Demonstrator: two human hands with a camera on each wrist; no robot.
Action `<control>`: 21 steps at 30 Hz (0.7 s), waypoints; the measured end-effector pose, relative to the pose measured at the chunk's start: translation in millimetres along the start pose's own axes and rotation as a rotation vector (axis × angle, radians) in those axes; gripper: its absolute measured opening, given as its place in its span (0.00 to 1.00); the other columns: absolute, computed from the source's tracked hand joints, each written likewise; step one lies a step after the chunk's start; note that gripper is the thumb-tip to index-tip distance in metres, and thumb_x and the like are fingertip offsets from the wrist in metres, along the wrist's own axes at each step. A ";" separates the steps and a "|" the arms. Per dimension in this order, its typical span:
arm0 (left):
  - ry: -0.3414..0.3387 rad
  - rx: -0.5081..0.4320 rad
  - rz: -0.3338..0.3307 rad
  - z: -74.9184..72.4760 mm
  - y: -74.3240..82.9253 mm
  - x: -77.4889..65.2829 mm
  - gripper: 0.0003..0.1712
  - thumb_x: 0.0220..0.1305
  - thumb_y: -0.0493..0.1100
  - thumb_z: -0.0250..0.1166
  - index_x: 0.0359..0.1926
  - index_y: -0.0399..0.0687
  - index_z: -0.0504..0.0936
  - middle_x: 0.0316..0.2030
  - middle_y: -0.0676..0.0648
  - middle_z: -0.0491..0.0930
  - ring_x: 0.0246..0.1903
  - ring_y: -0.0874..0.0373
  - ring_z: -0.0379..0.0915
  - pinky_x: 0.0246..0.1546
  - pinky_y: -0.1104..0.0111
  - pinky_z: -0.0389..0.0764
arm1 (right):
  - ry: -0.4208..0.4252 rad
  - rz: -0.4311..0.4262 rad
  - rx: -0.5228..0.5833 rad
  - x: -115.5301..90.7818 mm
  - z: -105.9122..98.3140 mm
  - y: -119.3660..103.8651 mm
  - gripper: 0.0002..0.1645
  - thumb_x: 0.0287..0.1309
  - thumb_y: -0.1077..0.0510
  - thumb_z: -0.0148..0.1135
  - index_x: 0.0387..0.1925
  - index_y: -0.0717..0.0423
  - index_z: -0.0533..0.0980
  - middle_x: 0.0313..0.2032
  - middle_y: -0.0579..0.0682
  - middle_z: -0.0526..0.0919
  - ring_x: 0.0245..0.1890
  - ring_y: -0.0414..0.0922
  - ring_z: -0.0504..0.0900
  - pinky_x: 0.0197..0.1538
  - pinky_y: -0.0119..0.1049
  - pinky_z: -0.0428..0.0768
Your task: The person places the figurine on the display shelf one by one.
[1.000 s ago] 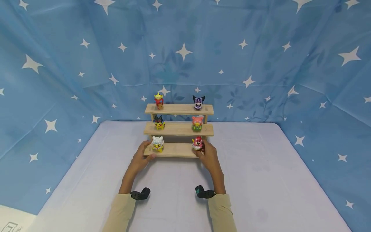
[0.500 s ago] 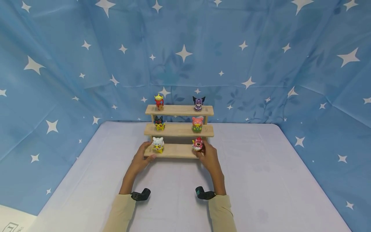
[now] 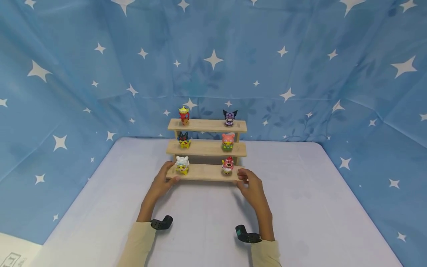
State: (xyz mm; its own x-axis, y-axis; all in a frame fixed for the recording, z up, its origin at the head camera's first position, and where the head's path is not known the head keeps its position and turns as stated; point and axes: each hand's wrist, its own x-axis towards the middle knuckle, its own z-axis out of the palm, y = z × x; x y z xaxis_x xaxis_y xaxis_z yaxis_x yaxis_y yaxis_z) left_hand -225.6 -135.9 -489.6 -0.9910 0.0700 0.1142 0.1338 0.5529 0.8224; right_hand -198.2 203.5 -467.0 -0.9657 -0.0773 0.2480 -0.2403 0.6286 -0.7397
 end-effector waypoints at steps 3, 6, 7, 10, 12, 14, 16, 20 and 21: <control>0.004 0.026 0.006 -0.3 2.3 -1.2 0.40 0.64 0.49 0.66 0.71 0.44 0.59 0.73 0.36 0.56 0.72 0.36 0.53 0.67 0.40 0.60 | 0.015 -0.002 -0.028 -10.3 -6.8 0.0 0.25 0.61 0.60 0.65 0.57 0.65 0.72 0.52 0.61 0.81 0.50 0.56 0.82 0.51 0.48 0.82; 0.001 0.044 0.005 -2.4 5.1 -3.7 0.40 0.65 0.51 0.65 0.72 0.43 0.59 0.74 0.36 0.53 0.73 0.36 0.50 0.68 0.40 0.57 | 0.029 -0.008 -0.068 -20.7 -11.0 -3.1 0.24 0.64 0.60 0.62 0.59 0.66 0.71 0.53 0.63 0.79 0.49 0.58 0.83 0.49 0.49 0.82; 0.001 0.047 0.002 -3.4 5.8 -4.7 0.40 0.66 0.51 0.64 0.72 0.42 0.59 0.75 0.36 0.52 0.73 0.36 0.48 0.69 0.41 0.55 | 0.029 -0.006 -0.078 -24.0 -11.9 -5.5 0.24 0.65 0.60 0.61 0.59 0.66 0.70 0.54 0.64 0.79 0.49 0.59 0.83 0.49 0.50 0.82; 0.008 0.083 -0.001 -6.1 6.9 -8.6 0.40 0.68 0.52 0.61 0.73 0.39 0.57 0.75 0.35 0.49 0.74 0.37 0.46 0.72 0.45 0.52 | 0.012 0.006 -0.138 -33.4 -12.6 -15.0 0.26 0.68 0.58 0.58 0.61 0.68 0.68 0.57 0.66 0.75 0.53 0.61 0.80 0.52 0.53 0.80; 0.033 0.141 -0.010 -7.2 7.7 -13.9 0.40 0.70 0.53 0.58 0.73 0.39 0.55 0.76 0.35 0.47 0.74 0.37 0.46 0.71 0.44 0.53 | -0.011 0.020 -0.206 -39.3 -11.9 -22.4 0.30 0.69 0.53 0.57 0.64 0.69 0.65 0.61 0.68 0.71 0.60 0.63 0.74 0.58 0.56 0.76; 0.078 0.241 -0.014 -8.3 10.8 -22.5 0.41 0.71 0.57 0.55 0.74 0.40 0.54 0.76 0.36 0.47 0.74 0.35 0.45 0.69 0.41 0.56 | -0.027 0.023 -0.309 -45.7 -10.1 -28.6 0.37 0.70 0.47 0.55 0.68 0.68 0.61 0.66 0.70 0.66 0.66 0.66 0.66 0.61 0.62 0.71; 0.128 0.363 0.001 -9.2 16.2 -33.6 0.42 0.71 0.60 0.53 0.75 0.43 0.53 0.76 0.37 0.47 0.74 0.33 0.42 0.67 0.37 0.56 | -0.032 0.014 -0.423 -52.4 -7.5 -33.5 0.44 0.69 0.39 0.53 0.72 0.65 0.57 0.70 0.69 0.59 0.71 0.68 0.57 0.63 0.66 0.66; 0.179 0.574 0.087 -8.5 30.8 -59.8 0.42 0.70 0.64 0.53 0.76 0.51 0.54 0.77 0.43 0.45 0.75 0.32 0.31 0.68 0.34 0.48 | -0.006 -0.042 -0.579 -63.7 -0.6 -38.3 0.49 0.66 0.31 0.49 0.76 0.56 0.51 0.76 0.64 0.47 0.75 0.68 0.42 0.64 0.71 0.60; 0.167 0.604 0.109 -7.3 34.4 -66.9 0.42 0.69 0.65 0.53 0.76 0.53 0.54 0.78 0.44 0.45 0.76 0.34 0.29 0.69 0.34 0.45 | 0.002 -0.056 -0.596 -65.7 1.0 -39.7 0.49 0.66 0.30 0.49 0.76 0.53 0.51 0.76 0.62 0.45 0.76 0.66 0.39 0.66 0.71 0.57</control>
State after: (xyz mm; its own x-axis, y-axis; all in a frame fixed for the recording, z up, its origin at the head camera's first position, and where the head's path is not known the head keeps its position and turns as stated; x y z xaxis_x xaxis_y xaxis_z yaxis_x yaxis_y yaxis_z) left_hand -154.7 -127.6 -464.8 -0.9510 0.0492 0.3053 0.1593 0.9241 0.3474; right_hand -125.3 182.9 -454.6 -0.9528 -0.1215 0.2782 -0.1933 0.9494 -0.2474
